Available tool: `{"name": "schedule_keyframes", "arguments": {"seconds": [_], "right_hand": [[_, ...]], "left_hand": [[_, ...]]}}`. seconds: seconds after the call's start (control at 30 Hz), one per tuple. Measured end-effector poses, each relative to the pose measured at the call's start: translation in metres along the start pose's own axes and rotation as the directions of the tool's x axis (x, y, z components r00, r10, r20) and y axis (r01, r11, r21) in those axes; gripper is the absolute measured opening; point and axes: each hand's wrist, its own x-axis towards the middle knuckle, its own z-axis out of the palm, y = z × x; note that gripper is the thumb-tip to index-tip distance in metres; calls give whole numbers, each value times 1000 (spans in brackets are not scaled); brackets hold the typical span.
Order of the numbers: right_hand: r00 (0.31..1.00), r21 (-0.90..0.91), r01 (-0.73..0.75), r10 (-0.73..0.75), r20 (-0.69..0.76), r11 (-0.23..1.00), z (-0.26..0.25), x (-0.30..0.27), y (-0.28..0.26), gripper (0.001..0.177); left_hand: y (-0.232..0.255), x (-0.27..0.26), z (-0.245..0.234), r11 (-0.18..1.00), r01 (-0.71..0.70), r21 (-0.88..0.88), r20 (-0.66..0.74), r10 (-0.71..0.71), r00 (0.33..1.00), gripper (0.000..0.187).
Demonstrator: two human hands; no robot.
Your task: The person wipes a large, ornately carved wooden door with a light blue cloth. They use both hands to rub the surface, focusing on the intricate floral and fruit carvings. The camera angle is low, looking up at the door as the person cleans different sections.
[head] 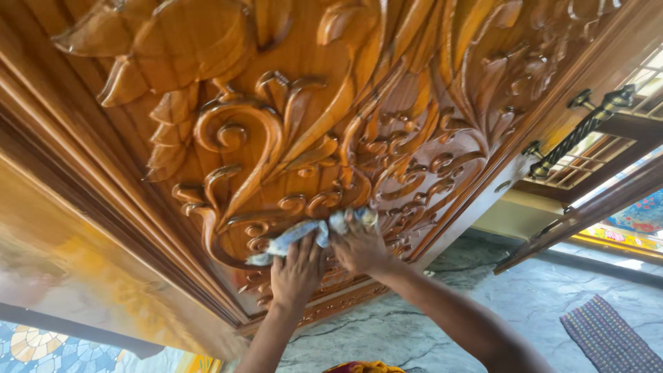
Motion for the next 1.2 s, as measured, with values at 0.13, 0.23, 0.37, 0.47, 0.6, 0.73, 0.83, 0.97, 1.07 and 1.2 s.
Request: {"name": "schedule_keyframes", "arguments": {"seconds": [0.13,0.23,0.37,0.47,0.6,0.73,0.83,0.97,1.07,1.2], "right_hand": [[958,72,-9,-12,287,997,-9,-65,-15,47],[839,155,-95,-4,544,983,-26,-83,-12,43],[820,76,-83,25,572,994,-40,-76,15,53],[730,-11,-126,100,676,992,-45,-53,53,60],[681,-29,-177,144,718,984,-80,24,103,32],[999,-117,-51,51,-5,992,-119,104,148,26],[992,-221,-129,126,-28,967,-162,164,181,31],[971,-414,-237,199,-134,879,-223,225,215,36],[936,-318,-351,334,-108,881,-238,249,222,47],[949,-131,-314,306,-78,940,-228,235,219,44]], "left_hand": [[20,-33,57,995,-84,-45,-128,78,989,50],[38,-51,78,993,-108,-52,-98,102,990,52],[44,-30,71,992,-122,-32,-65,119,991,50],[48,15,34,988,-135,80,-47,139,989,62],[52,88,-66,977,-85,195,24,82,996,63],[61,143,-164,976,45,215,-132,-17,991,65],[71,181,-233,974,43,225,-482,73,873,62],[97,212,-323,990,139,-13,-313,-136,940,60],[106,222,-342,987,157,-44,-324,-163,932,61],[111,222,-291,990,70,125,-530,7,848,57]]}}
